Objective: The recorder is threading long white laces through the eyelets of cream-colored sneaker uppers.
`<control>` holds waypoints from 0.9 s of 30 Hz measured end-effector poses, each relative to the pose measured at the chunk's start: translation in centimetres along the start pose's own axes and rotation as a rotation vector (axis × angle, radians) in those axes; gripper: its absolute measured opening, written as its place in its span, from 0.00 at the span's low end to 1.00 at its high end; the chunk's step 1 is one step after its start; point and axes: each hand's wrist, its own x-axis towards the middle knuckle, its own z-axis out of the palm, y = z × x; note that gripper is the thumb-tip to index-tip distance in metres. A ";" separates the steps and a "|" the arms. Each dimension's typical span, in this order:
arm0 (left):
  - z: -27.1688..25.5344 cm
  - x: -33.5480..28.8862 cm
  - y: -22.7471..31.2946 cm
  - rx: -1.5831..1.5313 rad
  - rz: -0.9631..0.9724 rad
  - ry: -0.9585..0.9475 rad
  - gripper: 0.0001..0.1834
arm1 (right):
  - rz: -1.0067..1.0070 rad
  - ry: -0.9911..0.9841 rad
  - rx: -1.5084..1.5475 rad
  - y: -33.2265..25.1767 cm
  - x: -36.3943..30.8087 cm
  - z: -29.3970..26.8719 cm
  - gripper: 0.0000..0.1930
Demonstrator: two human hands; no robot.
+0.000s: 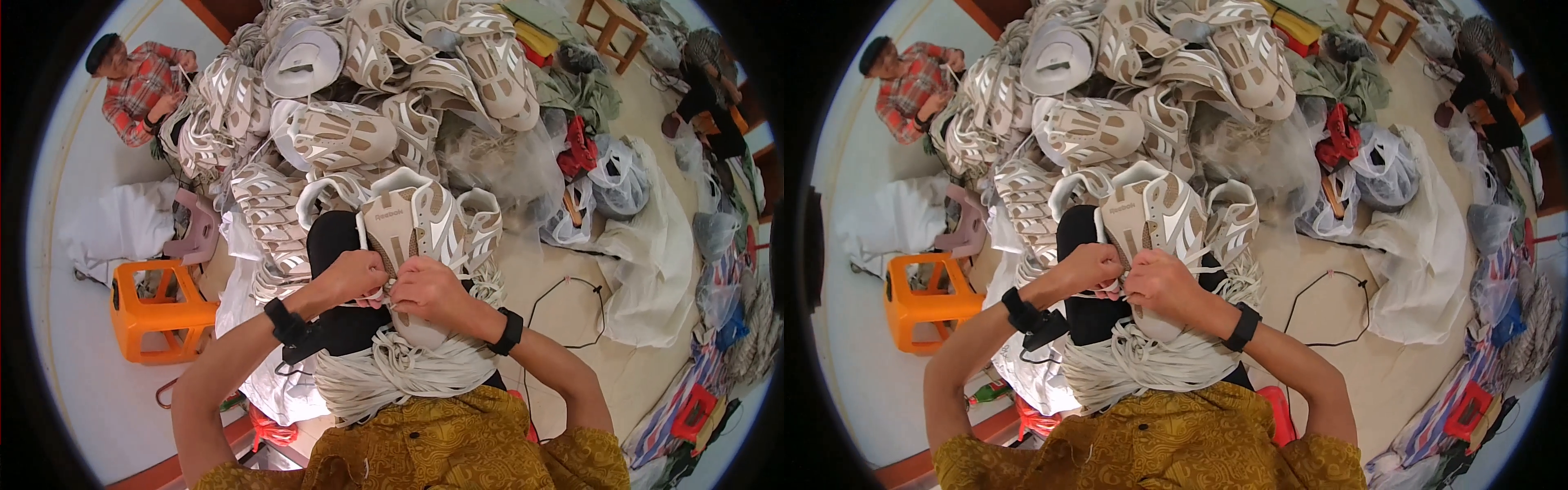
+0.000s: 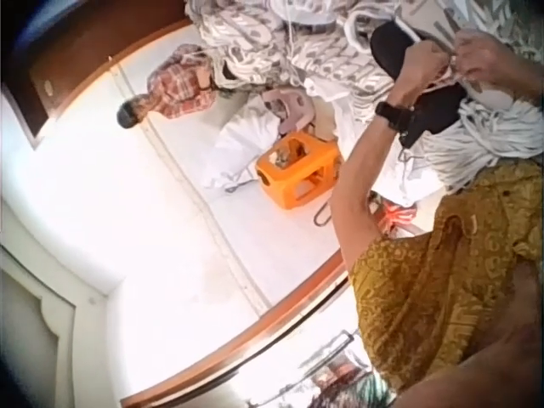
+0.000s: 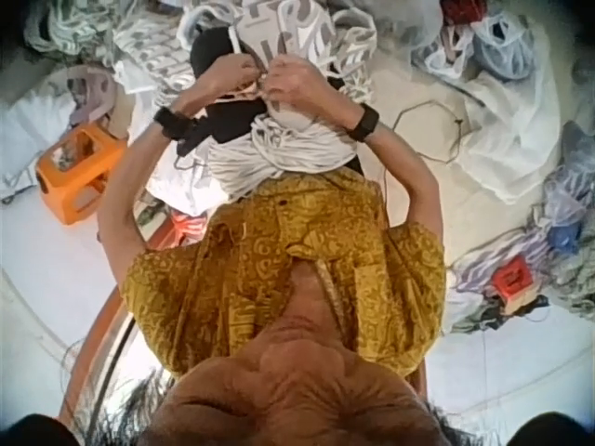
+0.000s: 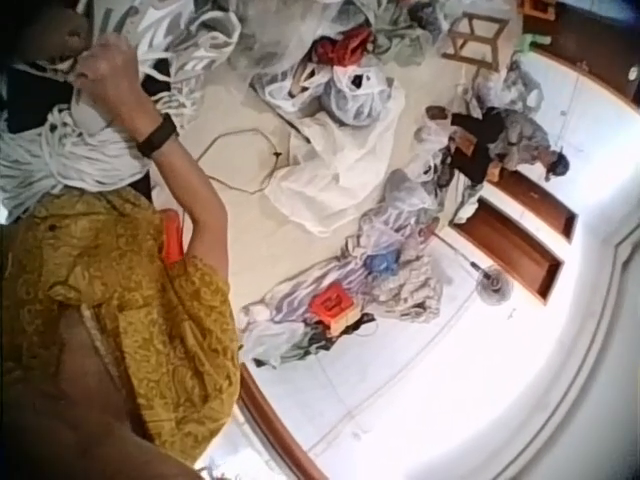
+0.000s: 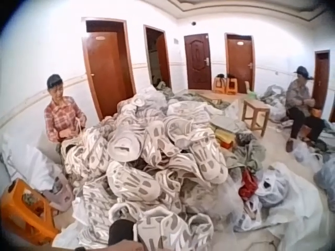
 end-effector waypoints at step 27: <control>0.6 -1.6 -2.4 0.011 0.202 0.215 0.07 | 0.018 -0.063 -0.149 0.4 0.8 -0.6 0.08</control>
